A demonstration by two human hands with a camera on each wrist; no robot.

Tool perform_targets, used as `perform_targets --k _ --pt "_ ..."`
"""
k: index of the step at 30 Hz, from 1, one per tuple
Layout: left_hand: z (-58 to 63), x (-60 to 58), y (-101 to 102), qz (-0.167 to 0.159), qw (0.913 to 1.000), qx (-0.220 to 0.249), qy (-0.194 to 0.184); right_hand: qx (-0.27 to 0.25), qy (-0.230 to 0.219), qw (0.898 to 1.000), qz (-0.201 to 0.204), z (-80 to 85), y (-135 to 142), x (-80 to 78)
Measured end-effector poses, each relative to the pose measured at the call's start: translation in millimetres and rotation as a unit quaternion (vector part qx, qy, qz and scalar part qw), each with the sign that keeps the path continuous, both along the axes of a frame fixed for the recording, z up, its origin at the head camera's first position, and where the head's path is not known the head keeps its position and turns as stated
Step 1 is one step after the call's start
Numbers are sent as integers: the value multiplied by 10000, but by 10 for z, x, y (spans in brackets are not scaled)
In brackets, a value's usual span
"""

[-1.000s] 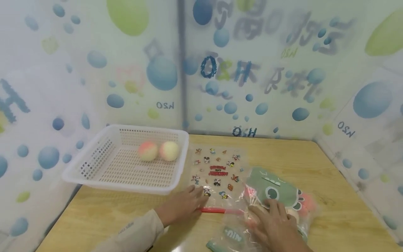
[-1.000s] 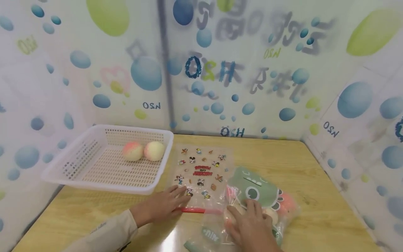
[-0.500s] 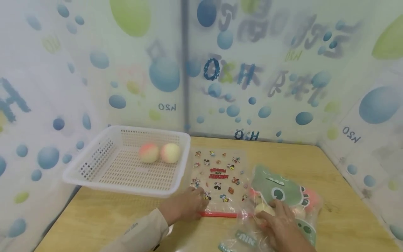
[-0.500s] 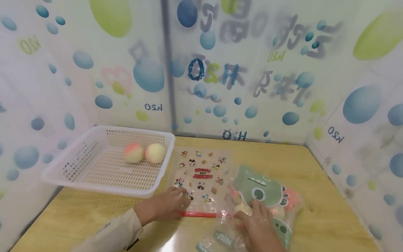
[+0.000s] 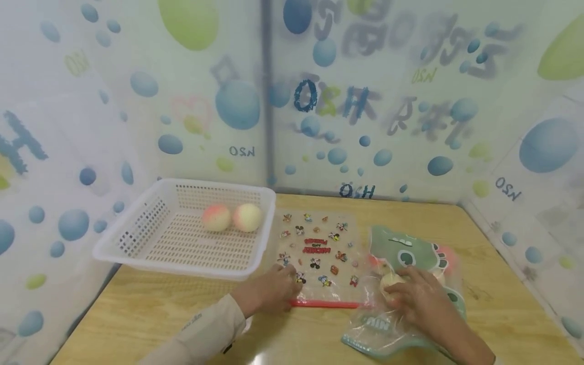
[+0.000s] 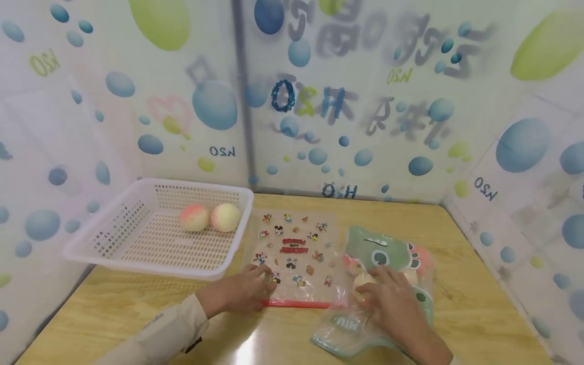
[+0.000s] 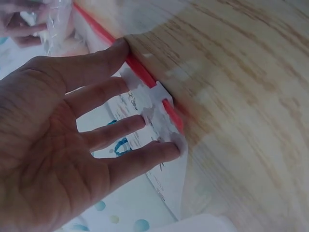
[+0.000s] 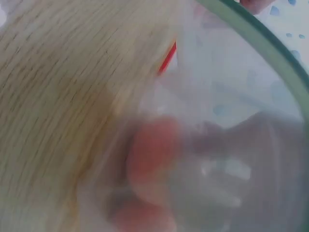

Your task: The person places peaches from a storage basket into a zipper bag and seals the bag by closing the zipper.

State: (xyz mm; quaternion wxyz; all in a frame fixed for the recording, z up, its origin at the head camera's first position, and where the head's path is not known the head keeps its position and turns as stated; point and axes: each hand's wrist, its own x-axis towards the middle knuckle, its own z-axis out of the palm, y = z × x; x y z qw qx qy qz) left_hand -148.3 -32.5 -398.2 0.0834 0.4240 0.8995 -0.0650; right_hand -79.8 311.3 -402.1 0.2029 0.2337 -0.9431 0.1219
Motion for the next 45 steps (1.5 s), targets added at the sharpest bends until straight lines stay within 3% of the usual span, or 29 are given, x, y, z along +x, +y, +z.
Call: perform_targets --k 4,11,16,21,30,40,45 --pt "-17 -22 8 -57 9999 93 75 241 62 9991 -356 1 55 -29" --pt "-22 -10 1 -177 9994 -60 279 379 -349 9953 -822 -13 78 -69" --pt "-6 8 2 -64 9996 223 133 203 -68 9978 -631 -57 106 -110" --pt "7 -7 15 -256 9989 156 347 -61 211 9989 -414 -91 145 -186" --pt "0 1 -12 -377 9986 82 366 -245 -31 9988 -418 -115 203 -277" --pt "13 24 -12 191 9991 376 -106 -583 110 9980 -203 -152 271 -390" --pt "8 26 -16 164 9990 407 -98 -632 32 9978 -180 -128 281 -449"
